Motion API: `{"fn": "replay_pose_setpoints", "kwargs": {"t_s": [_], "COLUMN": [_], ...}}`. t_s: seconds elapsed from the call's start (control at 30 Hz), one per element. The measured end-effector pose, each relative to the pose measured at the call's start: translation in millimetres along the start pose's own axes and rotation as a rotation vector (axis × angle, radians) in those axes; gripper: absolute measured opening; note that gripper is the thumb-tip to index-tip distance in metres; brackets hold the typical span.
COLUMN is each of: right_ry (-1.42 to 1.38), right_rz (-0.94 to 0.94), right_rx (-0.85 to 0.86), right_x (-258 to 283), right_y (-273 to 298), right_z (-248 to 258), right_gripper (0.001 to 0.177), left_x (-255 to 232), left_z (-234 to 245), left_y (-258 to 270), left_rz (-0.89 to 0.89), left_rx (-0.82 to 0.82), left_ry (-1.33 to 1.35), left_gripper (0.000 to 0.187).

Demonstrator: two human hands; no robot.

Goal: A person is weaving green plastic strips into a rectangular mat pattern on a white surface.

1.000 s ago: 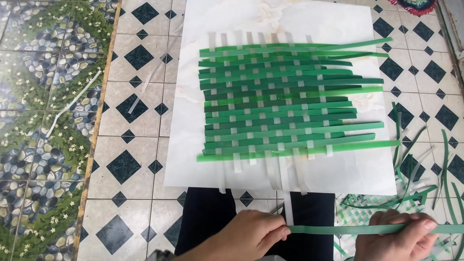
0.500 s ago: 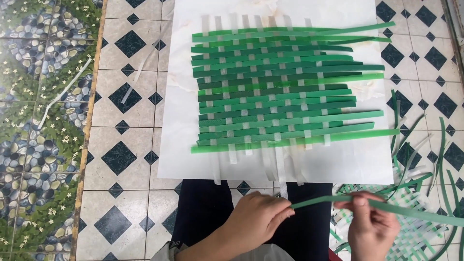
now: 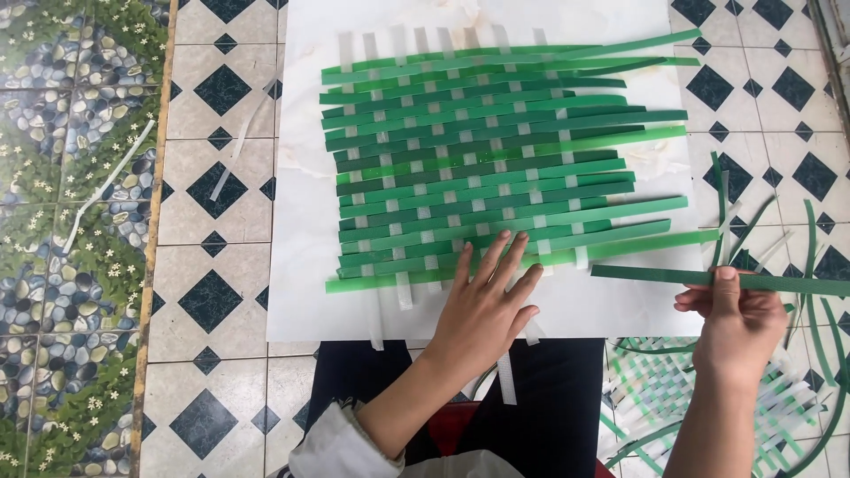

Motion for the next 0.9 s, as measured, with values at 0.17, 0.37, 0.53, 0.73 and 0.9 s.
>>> {"fn": "replay_pose_setpoints", "kwargs": {"t_s": [0.17, 0.37, 0.53, 0.73, 0.9], "right_ry": [-0.096, 0.309, 0.345, 0.355, 0.405], "right_rz": [-0.007, 0.117, 0.174, 0.111, 0.141], "right_rx": [-0.017, 0.074, 0.104, 0.151, 0.131], "right_x": [7, 30, 43, 54, 40], "right_y": [-6, -9, -12, -9, -20], "right_z": [-12, -35, -33, -36, -35], "right_gripper": [0.016, 0.049, 0.046, 0.041, 0.051], "left_x": [1, 6, 10, 16, 20], "left_z": [-30, -46, -54, -49, -47], "left_y": [-8, -4, -1, -6, -5], "left_rz": [-0.044, 0.003, -0.055, -0.087, -0.098], "left_rx": [0.028, 0.027, 0.056, 0.043, 0.032], "left_ry": [-0.020, -0.120, -0.203, -0.184, -0.190], "left_gripper": [0.043, 0.054, 0.063, 0.061, 0.058]}}
Point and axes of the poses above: each hand's wrist, its own y-axis away from the middle knuckle, its own z-axis out of the back of the hand, x = y × z, the point moved 7 cm from there along -y, towards the middle knuckle, and after that the axes turned 9 degrees about -y, right-handed, at the moved point
